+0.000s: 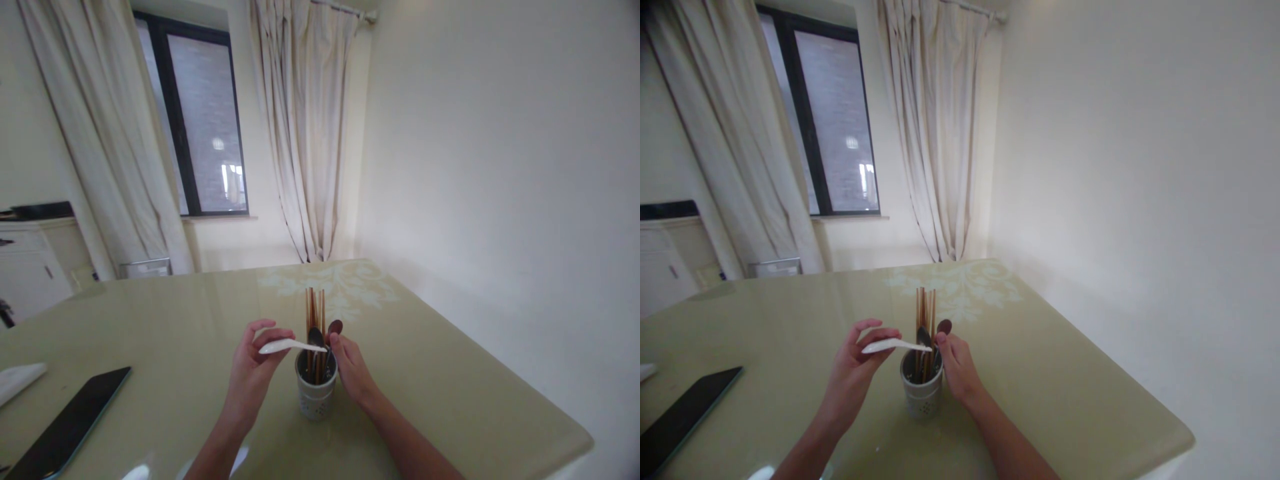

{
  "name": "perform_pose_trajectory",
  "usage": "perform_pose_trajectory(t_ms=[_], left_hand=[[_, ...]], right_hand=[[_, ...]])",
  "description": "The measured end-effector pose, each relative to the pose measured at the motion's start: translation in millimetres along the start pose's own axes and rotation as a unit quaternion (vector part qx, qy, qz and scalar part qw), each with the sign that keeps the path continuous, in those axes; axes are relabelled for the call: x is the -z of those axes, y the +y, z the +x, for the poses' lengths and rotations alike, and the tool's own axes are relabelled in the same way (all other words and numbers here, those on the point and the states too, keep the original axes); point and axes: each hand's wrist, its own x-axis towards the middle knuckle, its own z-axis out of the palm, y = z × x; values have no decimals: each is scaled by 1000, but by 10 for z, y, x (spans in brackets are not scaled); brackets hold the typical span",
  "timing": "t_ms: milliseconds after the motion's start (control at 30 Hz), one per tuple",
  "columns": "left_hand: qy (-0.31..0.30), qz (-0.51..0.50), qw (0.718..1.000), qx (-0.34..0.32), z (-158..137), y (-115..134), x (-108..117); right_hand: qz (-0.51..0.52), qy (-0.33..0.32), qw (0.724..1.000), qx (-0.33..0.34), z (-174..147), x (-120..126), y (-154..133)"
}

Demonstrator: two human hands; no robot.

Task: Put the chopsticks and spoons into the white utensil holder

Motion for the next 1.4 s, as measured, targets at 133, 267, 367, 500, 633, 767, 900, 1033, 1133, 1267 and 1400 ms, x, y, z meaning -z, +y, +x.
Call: perform_pose_trajectory(t_ms=[133,267,367,500,633,767,900,1033,1133,1267,1400], left_hand=[[-4,2,1000,4,-9,1,-3],[0,29,999,-23,-18,38,-21],[-4,33,999,-35,-25,76,-45],[-12,25,999,-29,-31,90,-57],[-14,28,999,-26,-35,71,-42],[-15,7,1000,-26,-37,73,-47],[-9,-8,1000,-17,-37,82,-59],[-8,-9,1000,-5,-40,52,-43],[-17,5,1000,-4,-49,37,-29],[-32,47,998,-21,-53,57,-27],[-38,74,995,-48,-37,47,-28]], right_hand=[[-3,-8,1000,-2,1,6,13],[-3,5,1000,4,2,7,8],[-3,4,1000,8,-2,11,-17],[-3,2,1000,7,-5,13,-37],[-3,7,1000,8,-1,9,-29],[0,5,1000,4,0,7,-11],[-1,4,1000,0,-2,4,-7],[-3,7,1000,2,-5,9,-35],[3,-5,1000,1,-8,17,-57],[-2,2,1000,-1,-7,16,-48],[-6,9,1000,1,-1,12,-28]])
